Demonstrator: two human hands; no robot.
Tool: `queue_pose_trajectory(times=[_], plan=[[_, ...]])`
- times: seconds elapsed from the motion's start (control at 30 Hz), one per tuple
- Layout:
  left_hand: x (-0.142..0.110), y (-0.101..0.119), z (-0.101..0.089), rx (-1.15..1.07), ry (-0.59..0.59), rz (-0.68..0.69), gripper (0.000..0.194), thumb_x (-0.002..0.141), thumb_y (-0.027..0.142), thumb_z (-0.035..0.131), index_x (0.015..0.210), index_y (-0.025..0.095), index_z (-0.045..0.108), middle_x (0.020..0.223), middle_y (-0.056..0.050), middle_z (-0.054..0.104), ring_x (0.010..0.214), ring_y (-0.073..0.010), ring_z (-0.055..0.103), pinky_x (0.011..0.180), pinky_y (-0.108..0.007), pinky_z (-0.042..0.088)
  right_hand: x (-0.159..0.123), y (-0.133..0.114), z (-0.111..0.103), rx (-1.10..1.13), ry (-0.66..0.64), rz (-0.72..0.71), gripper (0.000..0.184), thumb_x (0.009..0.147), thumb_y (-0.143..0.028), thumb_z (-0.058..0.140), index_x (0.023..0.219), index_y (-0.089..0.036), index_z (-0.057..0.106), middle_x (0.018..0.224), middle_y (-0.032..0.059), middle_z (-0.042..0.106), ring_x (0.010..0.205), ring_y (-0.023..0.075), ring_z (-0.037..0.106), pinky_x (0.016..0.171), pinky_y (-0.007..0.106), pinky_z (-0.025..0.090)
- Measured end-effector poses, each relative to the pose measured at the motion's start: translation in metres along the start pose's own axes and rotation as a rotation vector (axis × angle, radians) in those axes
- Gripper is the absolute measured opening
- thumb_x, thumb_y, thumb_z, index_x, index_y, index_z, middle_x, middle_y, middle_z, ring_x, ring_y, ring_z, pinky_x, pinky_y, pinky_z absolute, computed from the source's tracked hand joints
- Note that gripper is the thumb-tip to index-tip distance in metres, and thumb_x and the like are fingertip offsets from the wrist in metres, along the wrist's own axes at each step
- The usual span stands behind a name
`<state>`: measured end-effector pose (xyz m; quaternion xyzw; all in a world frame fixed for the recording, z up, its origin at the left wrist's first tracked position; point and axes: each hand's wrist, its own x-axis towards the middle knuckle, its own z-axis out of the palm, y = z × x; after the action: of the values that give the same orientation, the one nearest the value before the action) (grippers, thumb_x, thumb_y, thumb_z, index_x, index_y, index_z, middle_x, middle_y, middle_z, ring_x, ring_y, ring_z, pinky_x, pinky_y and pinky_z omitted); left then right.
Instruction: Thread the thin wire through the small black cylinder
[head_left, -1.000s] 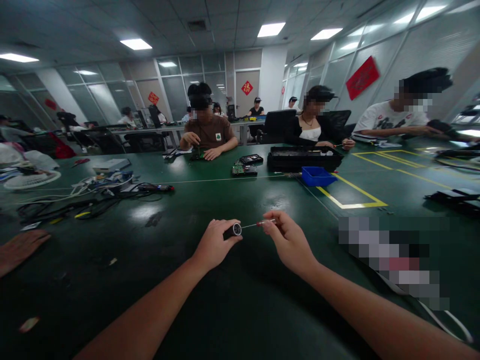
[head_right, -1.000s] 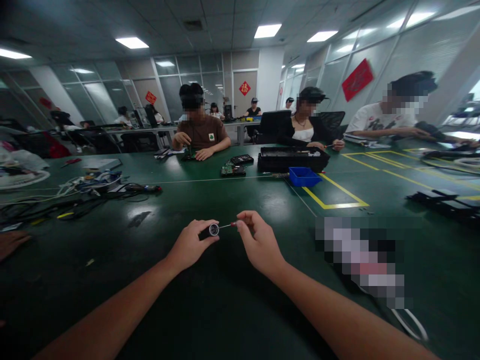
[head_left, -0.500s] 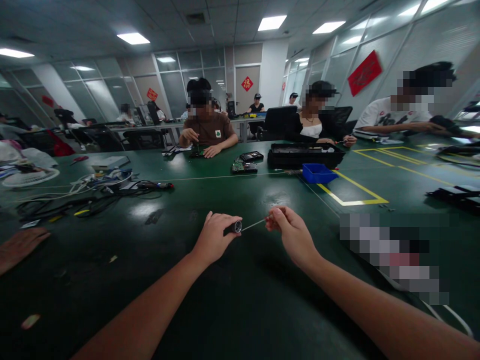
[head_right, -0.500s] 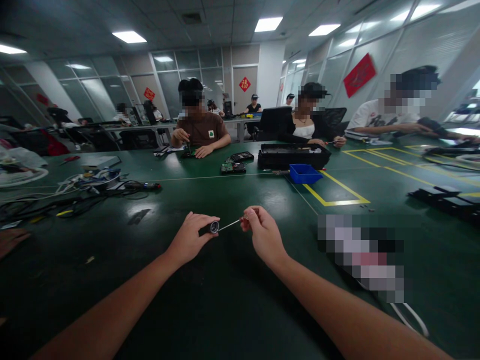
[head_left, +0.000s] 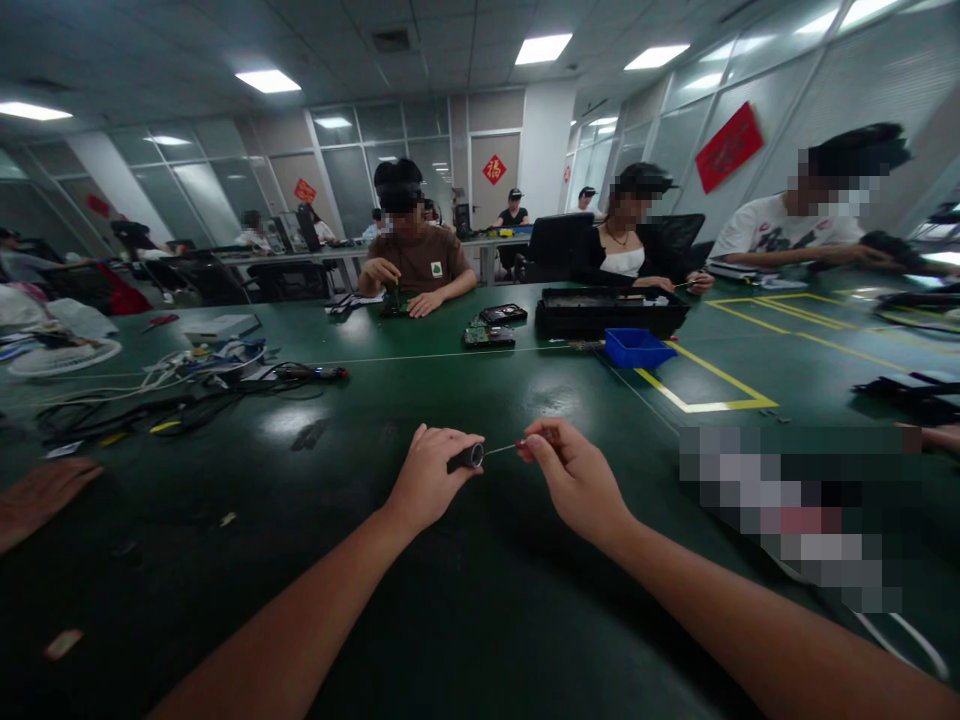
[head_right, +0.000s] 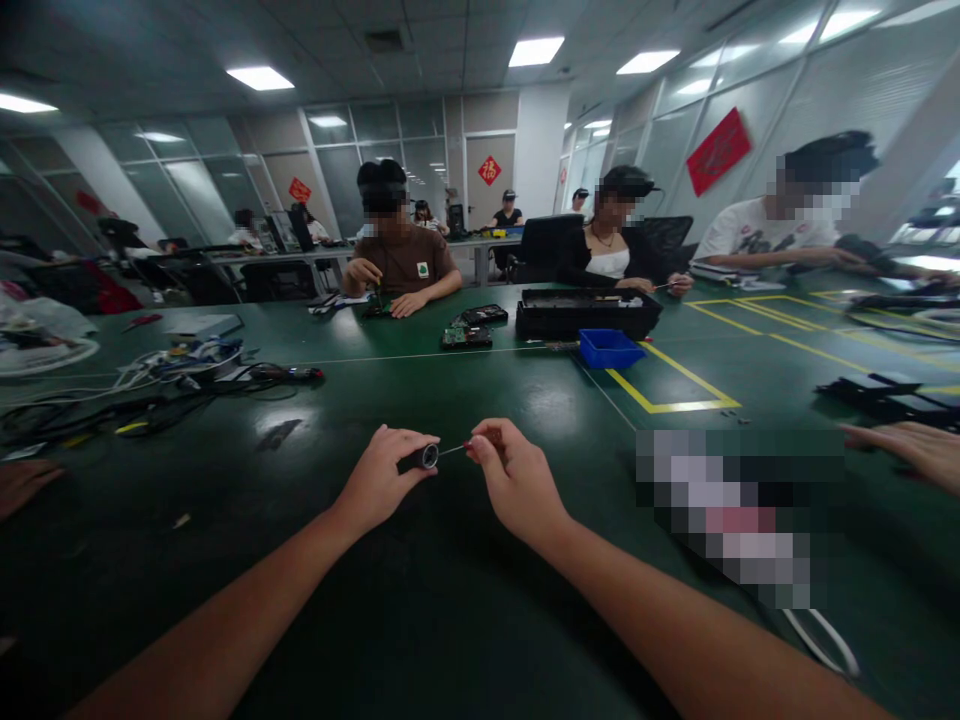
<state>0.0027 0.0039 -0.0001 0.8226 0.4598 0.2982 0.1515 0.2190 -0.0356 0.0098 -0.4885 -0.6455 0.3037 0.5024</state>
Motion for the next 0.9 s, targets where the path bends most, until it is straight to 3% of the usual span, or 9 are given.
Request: queue_pose_trajectory(times=[0.7,0.9], plan=[[0.0010,0.0016,0.0013,-0.045,0.017,-0.007,0.034,0.084,0.024,0.075,0.117,0.029,0.069,0.117,-0.003,0.070,0.111,-0.0249,0.059,0.114,-0.054,0.029,0.0022,-0.0040,-0.0019,0.043,-0.004,0.041,0.019,0.099,-0.039,0.048,0.100,-0.023,0.059,0.091,0.0034,0.070,0.086,0.0208,0.070,0.082,0.039,0.055],[0.0015,-0.0005,0.0020,-0.028,0.055,-0.055,0.038,0.082,0.026,0.078,0.119,0.025,0.067,0.116,-0.004,0.071,0.109,-0.0252,0.060,0.112,-0.051,0.033,-0.0031,-0.0063,0.0004,-0.108,0.010,-0.067,0.016,0.100,-0.038,0.048,0.104,-0.025,0.057,0.092,0.0044,0.071,0.089,0.0230,0.071,0.079,0.039,0.054]])
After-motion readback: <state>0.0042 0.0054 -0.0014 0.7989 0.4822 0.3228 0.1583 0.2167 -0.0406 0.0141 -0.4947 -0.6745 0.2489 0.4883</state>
